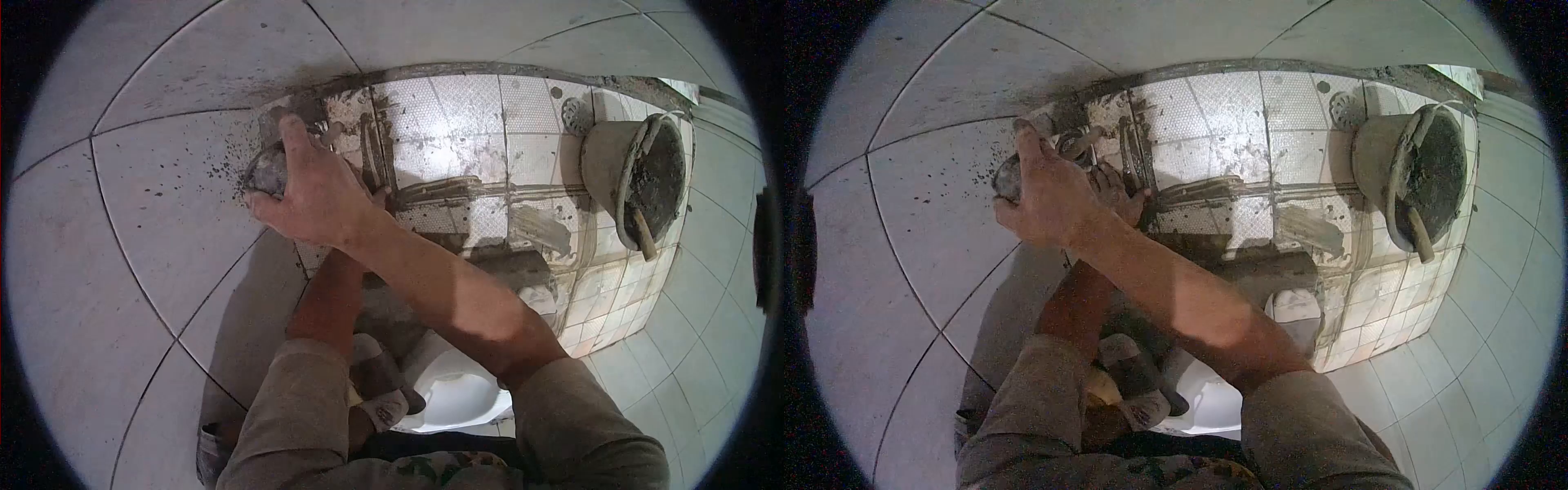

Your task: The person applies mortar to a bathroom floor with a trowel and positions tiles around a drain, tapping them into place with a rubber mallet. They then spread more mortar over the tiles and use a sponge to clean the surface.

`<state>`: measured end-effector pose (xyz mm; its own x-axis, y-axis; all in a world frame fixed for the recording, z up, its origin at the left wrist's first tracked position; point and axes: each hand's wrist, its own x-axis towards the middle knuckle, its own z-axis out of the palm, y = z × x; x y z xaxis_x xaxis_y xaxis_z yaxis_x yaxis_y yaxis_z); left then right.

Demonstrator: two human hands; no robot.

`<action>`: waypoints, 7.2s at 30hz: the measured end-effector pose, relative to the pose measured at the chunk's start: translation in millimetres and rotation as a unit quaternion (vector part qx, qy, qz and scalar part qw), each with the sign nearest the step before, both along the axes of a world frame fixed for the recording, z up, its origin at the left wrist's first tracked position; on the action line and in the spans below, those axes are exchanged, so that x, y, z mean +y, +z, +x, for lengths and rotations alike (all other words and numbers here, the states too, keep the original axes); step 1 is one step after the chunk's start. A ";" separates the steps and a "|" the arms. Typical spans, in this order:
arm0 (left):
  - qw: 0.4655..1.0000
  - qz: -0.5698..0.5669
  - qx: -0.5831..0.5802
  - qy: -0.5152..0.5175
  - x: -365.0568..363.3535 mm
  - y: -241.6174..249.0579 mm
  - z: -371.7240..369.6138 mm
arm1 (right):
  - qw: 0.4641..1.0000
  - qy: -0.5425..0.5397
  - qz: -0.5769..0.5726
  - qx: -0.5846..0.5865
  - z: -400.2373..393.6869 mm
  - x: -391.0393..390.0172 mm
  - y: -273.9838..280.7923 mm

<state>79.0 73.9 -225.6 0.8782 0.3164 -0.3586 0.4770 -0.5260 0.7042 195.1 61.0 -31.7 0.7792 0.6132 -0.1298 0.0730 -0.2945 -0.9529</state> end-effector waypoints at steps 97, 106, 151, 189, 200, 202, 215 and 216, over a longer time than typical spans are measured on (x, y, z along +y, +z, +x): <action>0.913 0.290 0.283 -0.057 25.9 -6.8 -36.9 | 0.560 0.330 -0.397 -0.648 71.8 -40.7 -28.3; 0.910 0.263 0.289 0.138 24.7 -6.7 -76.5 | 0.990 0.108 -0.081 -0.046 60.6 -35.7 -6.9; 0.926 0.280 0.245 -0.061 20.6 16.2 41.6 | 0.961 0.085 -0.055 -0.258 93.6 -25.1 5.5; 0.873 0.420 0.186 -0.166 10.0 -0.3 136.0 | 0.970 -0.207 -0.042 0.122 32.0 -211.6 43.0; 0.904 0.389 0.172 -0.041 50.1 -1.4 129.8 | 0.973 -0.191 -0.030 0.125 28.0 -212.7 38.0; 0.902 0.392 0.169 -0.063 47.1 -1.2 115.6 | 0.971 -0.191 -0.027 0.141 27.3 -210.2 40.9; 0.919 0.350 0.088 -0.159 -20.2 0.9 4.5 | 0.982 -0.160 -0.044 0.089 19.0 -193.0 55.9; 0.924 0.330 0.078 -0.178 -19.7 5.3 -1.0 | 0.981 -0.162 -0.050 0.091 17.9 -192.4 58.5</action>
